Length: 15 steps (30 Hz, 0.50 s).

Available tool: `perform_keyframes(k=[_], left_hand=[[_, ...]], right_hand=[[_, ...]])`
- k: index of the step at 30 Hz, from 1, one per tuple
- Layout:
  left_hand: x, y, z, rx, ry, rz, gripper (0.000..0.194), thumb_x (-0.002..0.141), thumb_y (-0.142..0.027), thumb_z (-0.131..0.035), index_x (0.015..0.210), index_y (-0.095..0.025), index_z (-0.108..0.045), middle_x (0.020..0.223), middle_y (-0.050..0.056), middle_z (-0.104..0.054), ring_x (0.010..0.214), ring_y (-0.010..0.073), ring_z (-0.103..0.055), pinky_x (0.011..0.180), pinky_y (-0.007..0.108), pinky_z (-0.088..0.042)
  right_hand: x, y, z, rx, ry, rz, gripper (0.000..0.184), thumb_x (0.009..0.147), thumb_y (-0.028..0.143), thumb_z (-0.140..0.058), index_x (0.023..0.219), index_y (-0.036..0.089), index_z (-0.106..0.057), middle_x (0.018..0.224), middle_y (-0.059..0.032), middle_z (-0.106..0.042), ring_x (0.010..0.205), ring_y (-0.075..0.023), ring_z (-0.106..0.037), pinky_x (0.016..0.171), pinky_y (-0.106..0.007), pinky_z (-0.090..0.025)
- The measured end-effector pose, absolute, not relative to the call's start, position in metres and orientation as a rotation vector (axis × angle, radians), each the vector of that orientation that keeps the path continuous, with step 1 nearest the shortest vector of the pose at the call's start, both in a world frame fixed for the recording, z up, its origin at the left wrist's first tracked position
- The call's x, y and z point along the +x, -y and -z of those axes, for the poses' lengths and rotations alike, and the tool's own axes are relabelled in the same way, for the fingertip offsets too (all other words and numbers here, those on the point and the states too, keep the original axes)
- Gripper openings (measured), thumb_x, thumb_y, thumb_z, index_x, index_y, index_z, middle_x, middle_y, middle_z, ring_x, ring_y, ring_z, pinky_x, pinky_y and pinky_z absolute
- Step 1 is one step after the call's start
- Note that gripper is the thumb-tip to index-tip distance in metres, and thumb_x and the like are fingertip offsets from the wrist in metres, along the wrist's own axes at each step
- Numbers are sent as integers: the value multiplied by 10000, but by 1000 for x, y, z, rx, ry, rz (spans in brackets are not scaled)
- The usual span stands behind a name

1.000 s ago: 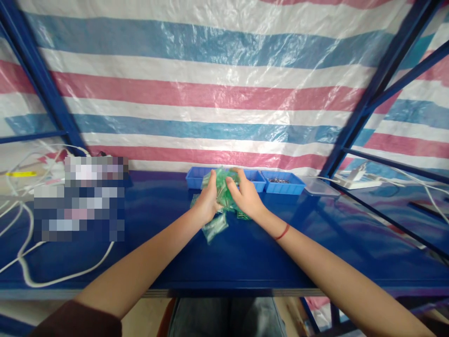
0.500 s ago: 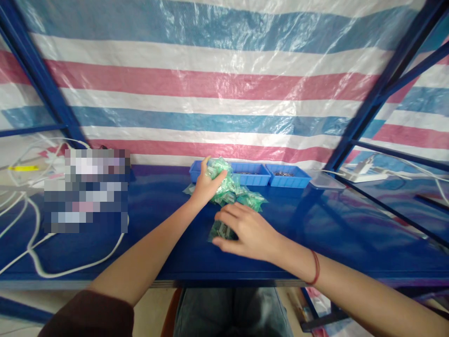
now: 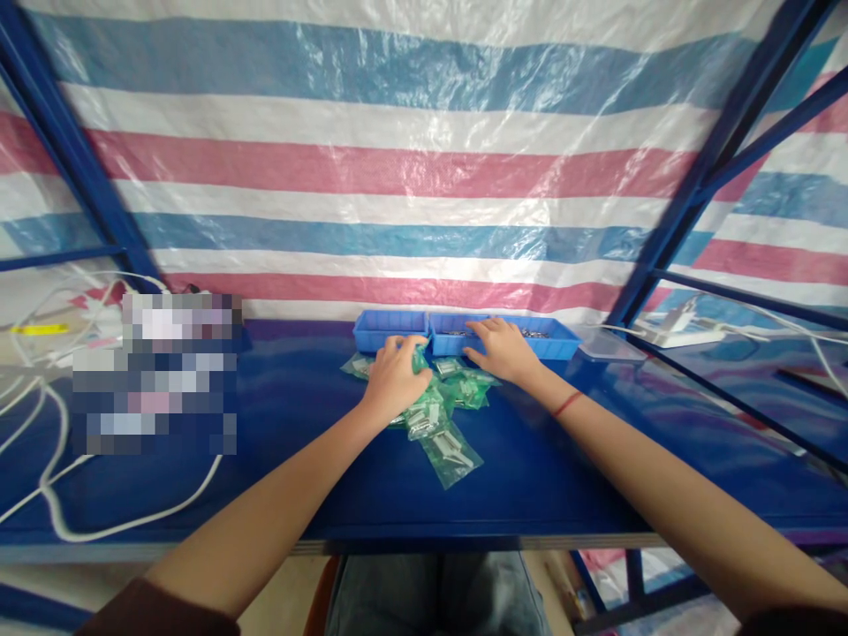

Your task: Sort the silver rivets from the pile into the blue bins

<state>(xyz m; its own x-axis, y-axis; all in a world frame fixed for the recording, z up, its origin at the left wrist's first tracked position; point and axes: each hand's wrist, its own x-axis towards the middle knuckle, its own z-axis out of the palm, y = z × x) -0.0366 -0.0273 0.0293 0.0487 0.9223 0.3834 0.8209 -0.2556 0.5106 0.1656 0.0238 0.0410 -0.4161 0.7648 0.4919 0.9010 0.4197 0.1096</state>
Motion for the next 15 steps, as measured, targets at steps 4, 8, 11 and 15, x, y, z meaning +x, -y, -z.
perform_keyframes(k=[4,8,11,15], left_hand=[[-37,32,-32,2150,-1800,-978,456,716,-350,-577,1158,-260,-506,1182,95,-492,1105,305,-478,932,465,-364],[-38,34,-31,2124,-1692,-1011,433,757,-459,-534,1131,-242,-534,1125,101,-562,1056,292,-523,910,440,-384],[-38,34,-31,2096,-1618,-1010,338,770,-477,-525,991,-233,-603,992,81,-620,969,275,-568,901,430,-392],[-37,34,-46,2041,-1427,-1353,525,754,-472,-572,1201,-215,-472,1157,123,-542,1107,277,-488,952,423,-361]], right_hand=[[164,-38,-35,-1463,2359,431,226,842,208,-464,976,134,-631,911,-130,-674,897,-243,-601,892,-394,-361],[162,-28,-40,-1405,2201,326,232,826,198,-476,984,142,-636,944,-127,-679,858,-244,-625,801,-355,-430],[164,-14,-54,-1334,2082,286,239,817,206,-477,986,149,-637,965,-120,-676,860,-260,-628,768,-365,-451],[169,11,-81,-1178,2045,283,236,820,225,-472,981,163,-633,968,-102,-668,881,-261,-615,777,-386,-453]])
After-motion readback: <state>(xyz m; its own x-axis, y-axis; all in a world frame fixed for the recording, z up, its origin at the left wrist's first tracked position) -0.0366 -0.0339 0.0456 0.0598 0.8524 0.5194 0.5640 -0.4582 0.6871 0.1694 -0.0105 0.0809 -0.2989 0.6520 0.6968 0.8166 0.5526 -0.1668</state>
